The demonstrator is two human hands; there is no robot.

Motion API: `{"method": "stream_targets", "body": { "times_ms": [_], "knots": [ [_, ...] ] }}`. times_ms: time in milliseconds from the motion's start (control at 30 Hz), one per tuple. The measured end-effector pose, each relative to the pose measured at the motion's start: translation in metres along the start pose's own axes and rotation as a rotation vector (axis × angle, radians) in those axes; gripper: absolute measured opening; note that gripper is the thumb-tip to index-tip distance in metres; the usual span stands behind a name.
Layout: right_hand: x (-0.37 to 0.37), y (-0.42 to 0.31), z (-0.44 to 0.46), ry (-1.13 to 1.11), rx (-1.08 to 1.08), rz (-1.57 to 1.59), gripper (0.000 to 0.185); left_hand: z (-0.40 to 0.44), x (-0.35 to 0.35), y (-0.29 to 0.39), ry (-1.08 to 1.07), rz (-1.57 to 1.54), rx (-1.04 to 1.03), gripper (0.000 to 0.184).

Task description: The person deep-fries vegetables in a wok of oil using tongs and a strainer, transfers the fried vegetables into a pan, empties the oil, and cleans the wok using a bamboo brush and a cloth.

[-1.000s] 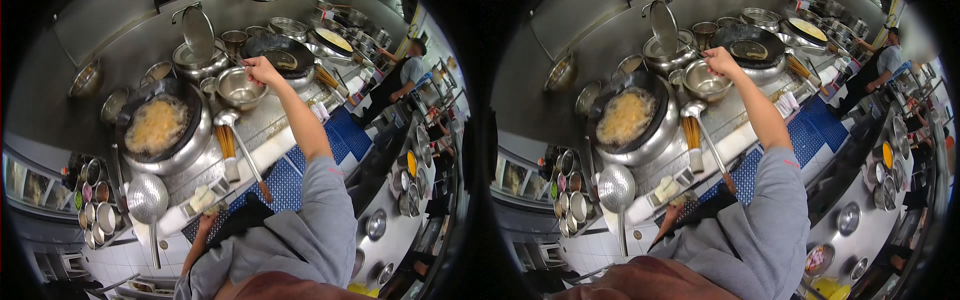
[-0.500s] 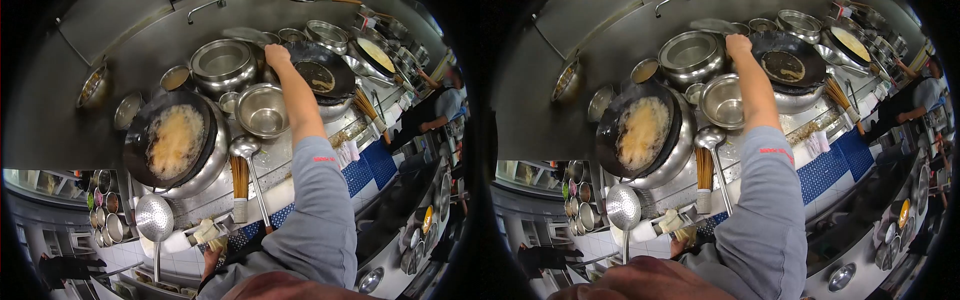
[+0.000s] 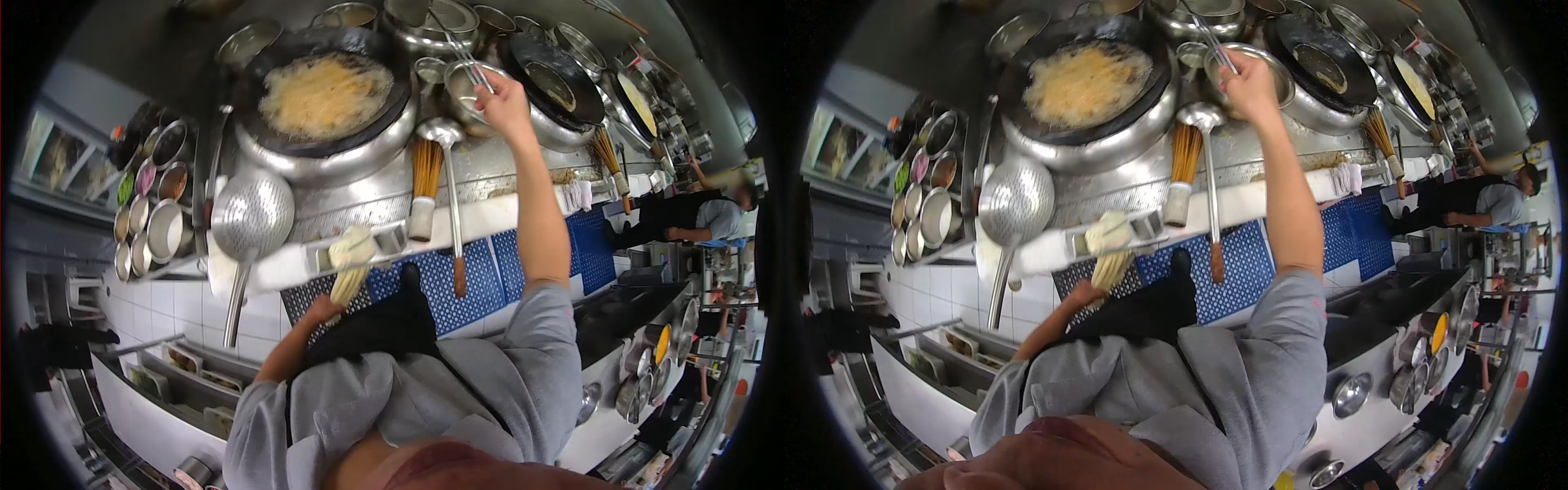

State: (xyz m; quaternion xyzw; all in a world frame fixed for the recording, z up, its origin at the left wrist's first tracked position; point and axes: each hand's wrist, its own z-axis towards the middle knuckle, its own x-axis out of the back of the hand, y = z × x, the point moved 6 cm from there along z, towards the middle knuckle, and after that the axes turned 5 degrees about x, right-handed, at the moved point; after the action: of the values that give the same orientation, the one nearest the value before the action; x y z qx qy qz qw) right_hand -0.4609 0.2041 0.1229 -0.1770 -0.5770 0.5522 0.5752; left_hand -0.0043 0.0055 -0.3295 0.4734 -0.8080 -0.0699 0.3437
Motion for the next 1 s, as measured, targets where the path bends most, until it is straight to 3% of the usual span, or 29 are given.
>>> {"method": "stream_targets", "body": {
  "times_ms": [100,200,300,333,433,500,567,633,700,900,1000],
  "knots": [
    [-0.070,-0.046,-0.063,-0.052,-0.124,0.239,0.036,-0.012,0.017,-0.005,0.085,-0.065,-0.192,0.048],
    [-0.138,-0.058,-0.103,-0.159,-0.231,0.366,0.039,-0.043,0.030,-0.005,-0.020,-0.307,-0.269,0.038],
    [-0.184,-0.076,-0.132,-0.230,-0.307,0.376,0.042,-0.048,0.034,-0.028,0.078,-0.429,-0.243,0.030],
    [-0.195,-0.076,-0.137,-0.257,-0.289,0.360,0.042,-0.061,0.036,-0.027,0.013,-0.490,-0.236,0.030],
    [-0.194,-0.075,-0.146,-0.318,-0.260,0.236,0.042,-0.046,0.023,-0.066,0.040,-0.290,-0.246,0.025],
    [-0.176,-0.075,-0.148,-0.353,-0.227,0.060,0.041,-0.045,0.015,-0.108,0.199,-0.046,-0.282,0.021],
    [-0.152,-0.071,-0.142,-0.385,-0.189,-0.049,0.039,-0.026,-0.011,-0.181,0.211,0.017,-0.090,0.019],
    [-0.125,-0.065,-0.138,-0.414,-0.151,-0.153,0.037,-0.026,-0.043,-0.223,0.130,0.838,-0.562,0.019],
    [-0.103,-0.072,-0.138,-0.380,-0.133,-0.216,0.038,-0.070,-0.021,-0.247,-0.039,0.078,0.179,0.017],
    [-0.063,-0.088,-0.144,-0.295,-0.109,-0.294,0.038,-0.123,-0.013,-0.274,0.109,-0.331,0.310,0.013],
    [-0.059,-0.088,-0.146,-0.208,-0.108,-0.248,0.038,-0.137,0.001,-0.245,0.201,-0.384,0.135,0.014]
  ]
}}
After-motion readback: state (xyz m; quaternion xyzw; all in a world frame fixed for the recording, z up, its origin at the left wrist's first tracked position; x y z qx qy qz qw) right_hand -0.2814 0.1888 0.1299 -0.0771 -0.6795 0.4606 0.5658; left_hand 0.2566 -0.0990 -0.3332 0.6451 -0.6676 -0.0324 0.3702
